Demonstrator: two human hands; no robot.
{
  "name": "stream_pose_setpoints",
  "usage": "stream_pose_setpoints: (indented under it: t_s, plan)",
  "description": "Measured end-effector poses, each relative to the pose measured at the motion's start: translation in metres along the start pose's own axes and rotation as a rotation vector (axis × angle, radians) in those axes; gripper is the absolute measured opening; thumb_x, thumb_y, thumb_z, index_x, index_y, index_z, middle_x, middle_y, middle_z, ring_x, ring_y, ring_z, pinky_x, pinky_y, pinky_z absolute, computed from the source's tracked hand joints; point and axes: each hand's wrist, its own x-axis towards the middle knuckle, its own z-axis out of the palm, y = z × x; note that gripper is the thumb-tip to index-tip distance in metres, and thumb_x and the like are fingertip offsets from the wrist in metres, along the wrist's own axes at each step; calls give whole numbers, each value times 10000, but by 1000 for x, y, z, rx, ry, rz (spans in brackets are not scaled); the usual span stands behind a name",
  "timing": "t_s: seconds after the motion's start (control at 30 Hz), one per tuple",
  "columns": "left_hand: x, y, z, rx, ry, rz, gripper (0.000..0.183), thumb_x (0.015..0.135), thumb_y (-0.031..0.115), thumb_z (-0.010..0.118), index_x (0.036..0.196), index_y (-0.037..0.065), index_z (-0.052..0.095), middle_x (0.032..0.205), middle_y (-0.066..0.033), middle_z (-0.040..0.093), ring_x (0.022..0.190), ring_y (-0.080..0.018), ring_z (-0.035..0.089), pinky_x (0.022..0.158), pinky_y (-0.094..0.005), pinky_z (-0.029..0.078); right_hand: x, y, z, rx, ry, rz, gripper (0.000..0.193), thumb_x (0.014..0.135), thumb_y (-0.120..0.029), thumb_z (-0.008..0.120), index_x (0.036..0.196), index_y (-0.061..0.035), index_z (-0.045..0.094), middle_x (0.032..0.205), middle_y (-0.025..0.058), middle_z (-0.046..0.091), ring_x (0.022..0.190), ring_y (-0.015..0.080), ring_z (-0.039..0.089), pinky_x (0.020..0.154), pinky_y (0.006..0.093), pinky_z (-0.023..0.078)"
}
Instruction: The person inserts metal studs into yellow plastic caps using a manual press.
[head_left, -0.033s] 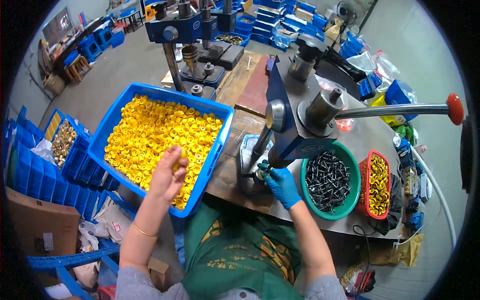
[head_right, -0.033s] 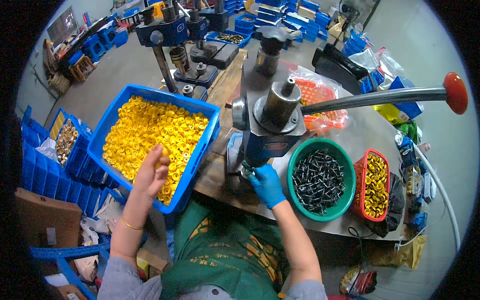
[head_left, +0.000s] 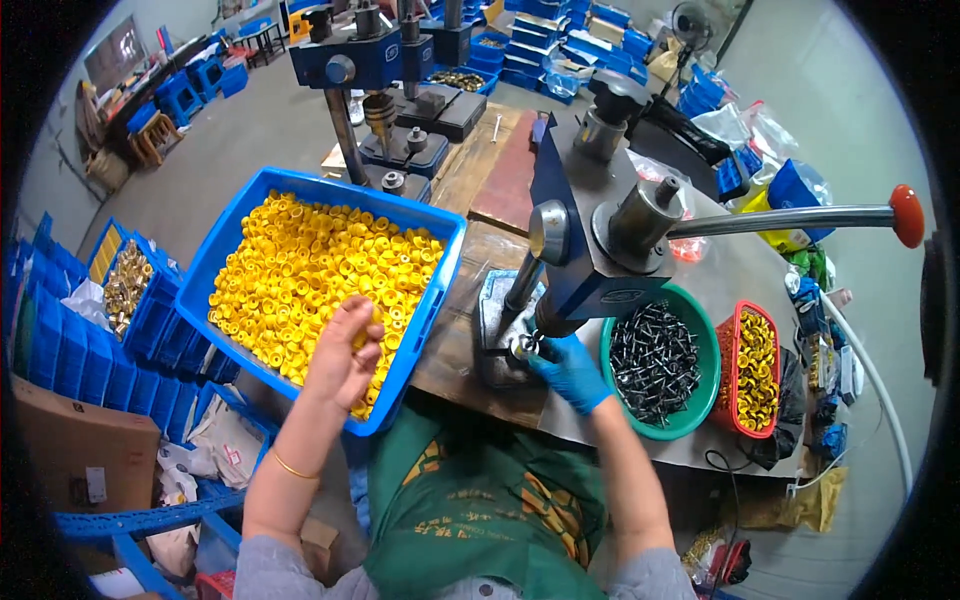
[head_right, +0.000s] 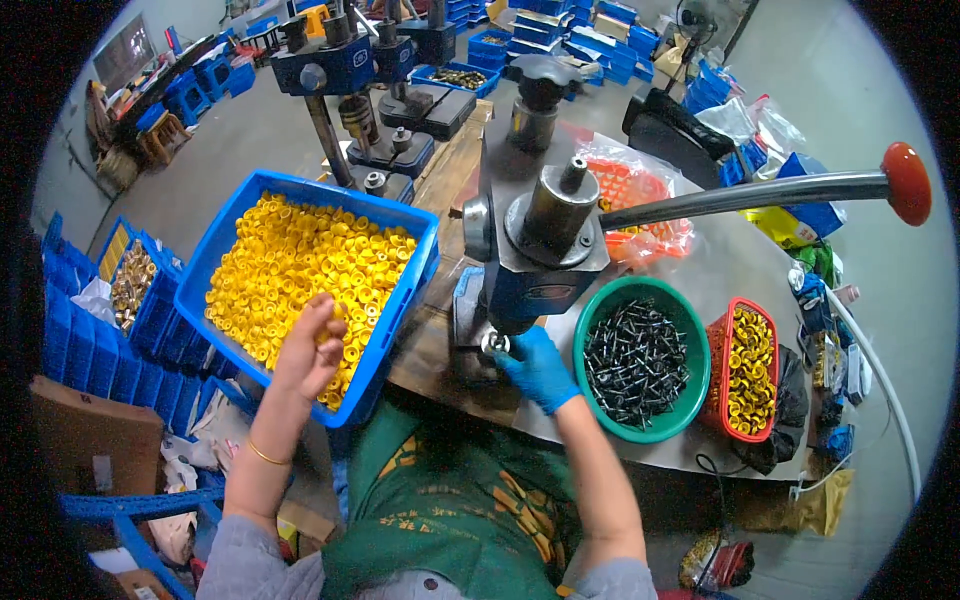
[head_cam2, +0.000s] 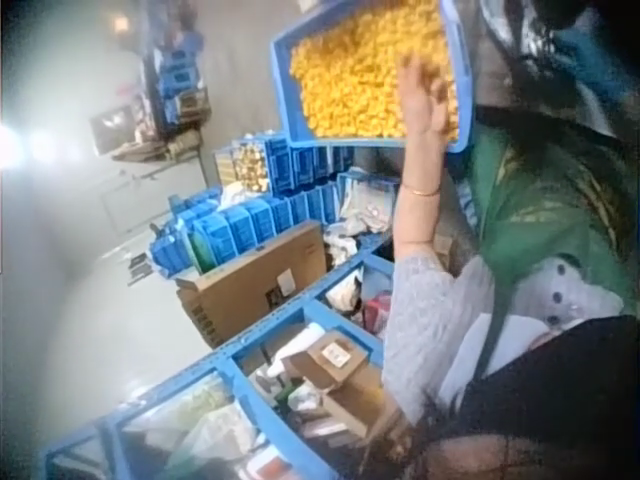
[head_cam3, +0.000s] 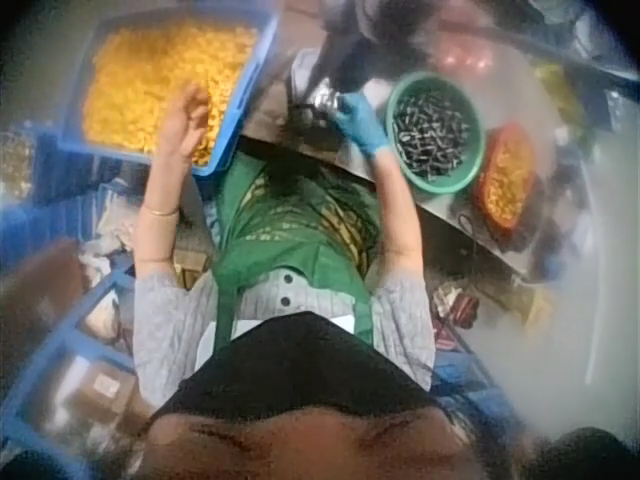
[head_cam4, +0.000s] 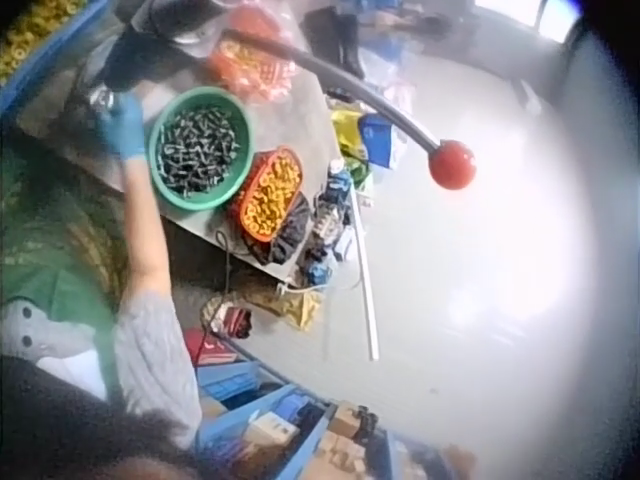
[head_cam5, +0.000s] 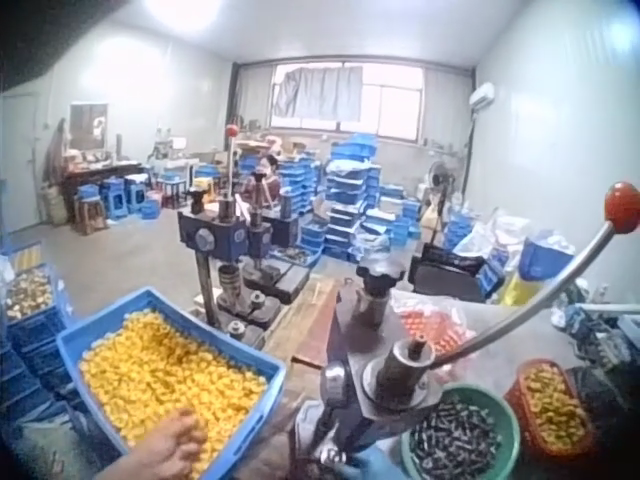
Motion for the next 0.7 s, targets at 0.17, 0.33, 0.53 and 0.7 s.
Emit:
stream_pose_setpoints:
  t_s: [0.17, 0.33, 0.53, 0.7]
  plan:
    - [-23, -42, 21, -105, -70, -182, 202, 798, 100, 545, 992, 71, 497, 924, -81, 567, 735, -145, 572, 544, -184, 477, 49, -101, -157, 910, 658, -126, 358, 847, -73, 408, 1179, 58, 424, 1040, 145, 529, 943, 230, 492, 821, 294, 381]
    - [-21, -78, 34, -118, -168, -264, 235, 813, 82, 522, 1044, 50, 496, 916, -79, 559, 760, -143, 559, 637, -207, 481, 26, -167, -290, 1075, 276, -386, 145, 845, -116, 438, 916, -8, 505, 863, 92, 537, 732, 200, 491, 649, 332, 401]
    - [-10, -99, 37, 4, -104, -308, 252, 821, 107, 528, 1064, 52, 493, 879, -42, 548, 763, -131, 547, 642, -214, 466, -96, -172, -152, 353, -58, 47, 482, 715, -59, 537, 1153, 3, 348, 1170, 157, 378, 1070, 248, 350, 893, 377, 280]
    - [1, -112, 33, -42, -95, -346, 269, 819, 109, 527, 1077, 43, 482, 890, -51, 543, 765, -139, 540, 644, -215, 464, -94, -152, -124, 96, 65, 389, 788, 658, -79, 564, 1333, 0, 165, 1369, 142, 225, 1278, 224, 171, 1025, 320, 91]
